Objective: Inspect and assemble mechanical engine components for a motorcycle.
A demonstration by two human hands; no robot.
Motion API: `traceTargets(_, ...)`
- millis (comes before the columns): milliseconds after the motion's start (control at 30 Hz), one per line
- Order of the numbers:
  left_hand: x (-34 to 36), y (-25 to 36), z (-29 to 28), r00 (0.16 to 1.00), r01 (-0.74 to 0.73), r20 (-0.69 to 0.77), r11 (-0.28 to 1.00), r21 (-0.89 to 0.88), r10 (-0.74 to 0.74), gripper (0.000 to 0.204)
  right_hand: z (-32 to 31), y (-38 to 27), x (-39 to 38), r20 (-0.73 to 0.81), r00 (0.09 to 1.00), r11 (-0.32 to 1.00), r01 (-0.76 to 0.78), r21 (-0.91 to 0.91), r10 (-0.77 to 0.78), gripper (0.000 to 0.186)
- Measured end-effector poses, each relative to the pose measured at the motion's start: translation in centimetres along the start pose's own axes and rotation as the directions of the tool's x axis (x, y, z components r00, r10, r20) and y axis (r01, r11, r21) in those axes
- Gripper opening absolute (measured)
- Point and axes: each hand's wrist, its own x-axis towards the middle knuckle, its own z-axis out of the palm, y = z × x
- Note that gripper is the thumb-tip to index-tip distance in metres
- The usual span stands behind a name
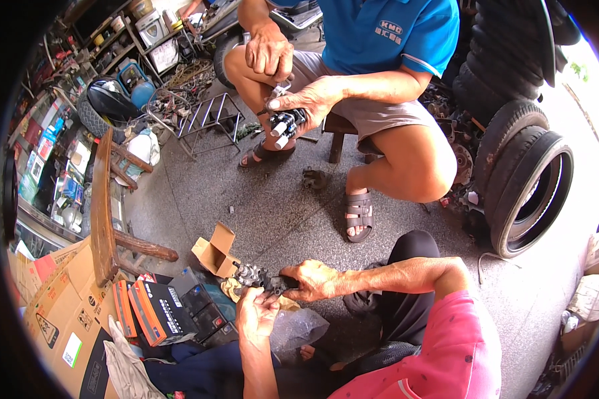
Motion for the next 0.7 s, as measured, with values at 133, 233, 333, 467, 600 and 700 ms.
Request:
traceTargets(133,0.3,-0.09,-0.33,1.0,0.009,-0.005,0.999,-0.05,-0.009,0.021,-0.09,-0.23,0.0,0.003,1.0,1.0,-0.004,0.019,0.004,0.051)
traceTargets(233,0.31,-0.11,-0.2,1.0,0.009,0.002,0.999,-0.048,-0.009,0.021,0.05,0.04,-0.06,-0.011,1.0,1.0,0.016,0.023,-0.015,0.051)
traceTargets(333,0.24,-0.13,-0.28,1.0,-0.002,0.017,1.0,-0.022,0.002,0.017,-0.09,-0.1,-0.03,0.011,1.0,1.0,-0.01,0.021,0.009,0.051)
traceTargets(467,0.16,-0.09,-0.28,1.0,-0.007,0.024,1.0,0.007,0.006,0.014,-0.33,-0.3,-0.01,0.046,0.998,0.998,-0.053,0.043,0.051,0.051)
traceTargets(600,0.15,-0.14,-0.24,0.999,-0.012,0.039,1.0,0.001,0.012,0.015,-0.21,-0.25,-0.09,0.037,0.998,0.998,-0.048,0.031,0.047,0.05)
traceTargets(700,0.07,-0.2,-0.29,0.999,-0.012,0.037,1.0,-0.006,0.013,0.014,0.01,-0.19,-0.19,0.019,0.999,0.999,-0.037,0.024,0.037,0.05)
